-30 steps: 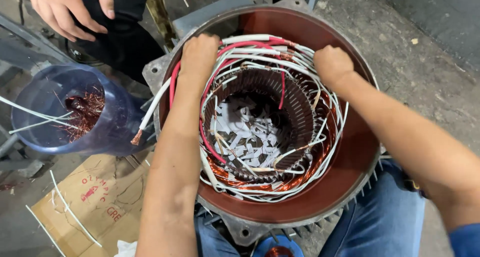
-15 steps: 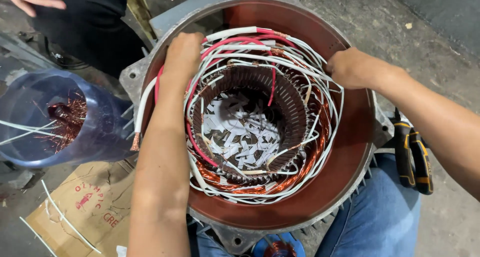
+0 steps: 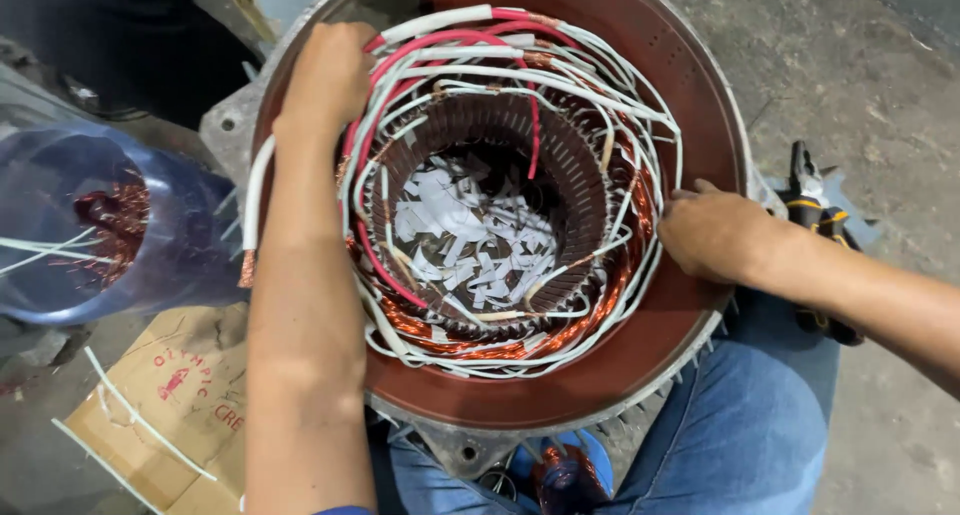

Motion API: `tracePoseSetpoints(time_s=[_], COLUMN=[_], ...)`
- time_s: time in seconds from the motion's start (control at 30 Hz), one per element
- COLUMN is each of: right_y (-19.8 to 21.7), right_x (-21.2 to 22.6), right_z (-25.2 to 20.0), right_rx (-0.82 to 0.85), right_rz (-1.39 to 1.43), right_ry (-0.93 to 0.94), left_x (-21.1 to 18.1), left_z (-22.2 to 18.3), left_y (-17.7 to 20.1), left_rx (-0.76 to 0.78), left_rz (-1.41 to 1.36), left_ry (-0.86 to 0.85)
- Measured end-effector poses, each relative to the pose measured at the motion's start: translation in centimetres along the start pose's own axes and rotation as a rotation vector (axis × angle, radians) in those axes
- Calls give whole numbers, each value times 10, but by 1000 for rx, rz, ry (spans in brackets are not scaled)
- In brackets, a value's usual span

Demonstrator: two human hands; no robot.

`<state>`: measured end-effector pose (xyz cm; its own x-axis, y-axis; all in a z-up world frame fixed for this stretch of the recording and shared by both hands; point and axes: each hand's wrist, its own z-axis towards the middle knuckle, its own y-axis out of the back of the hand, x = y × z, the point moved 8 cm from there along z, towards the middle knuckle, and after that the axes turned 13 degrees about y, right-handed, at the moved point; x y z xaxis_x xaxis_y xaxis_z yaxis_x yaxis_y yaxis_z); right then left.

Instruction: Wiring and connecting the internal components of an electric motor stator using pliers

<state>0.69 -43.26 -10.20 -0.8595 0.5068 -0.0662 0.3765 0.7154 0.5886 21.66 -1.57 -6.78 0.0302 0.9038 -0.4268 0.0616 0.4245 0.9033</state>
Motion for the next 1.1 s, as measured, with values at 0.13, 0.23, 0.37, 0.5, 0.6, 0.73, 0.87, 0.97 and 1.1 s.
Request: tracePoseSetpoints(time_s=[0.13,0.23,0.37,0.5,0.6,0.73,0.87,0.97,1.1], right_y=[-18,42,116,143,175,150,134,162,140], right_x=[1,6,-2,-28,-41,-106,-135,-111,-132], right_z=[13,-28,-96,-69,-10,95,129,85,121], right_rx=[189,153,89,-236,-711,-1019,-1071,-1162,-1168], right_rz=[105,200,324,366,490,468,540,555,430], right_ry=[-6,-77,-212,-85,218,-116,-259,-284,-288], left_x=[-13,-27,-38,-43,-52,-85,-102,-61,-46], left_z=[-8,-20,-43,-82,-112,-172,-209,-187,-171], left_y=[11,27,61,73,77,105,109,80,85], left_rx=[-173,-337,-397,-375,-231,-315,-220,-158,-226], left_rz=[-36,163,365,255,140,68,-295,-156,-160], left_ry=[-166,-154,-86,-46,38,53,92,150,247])
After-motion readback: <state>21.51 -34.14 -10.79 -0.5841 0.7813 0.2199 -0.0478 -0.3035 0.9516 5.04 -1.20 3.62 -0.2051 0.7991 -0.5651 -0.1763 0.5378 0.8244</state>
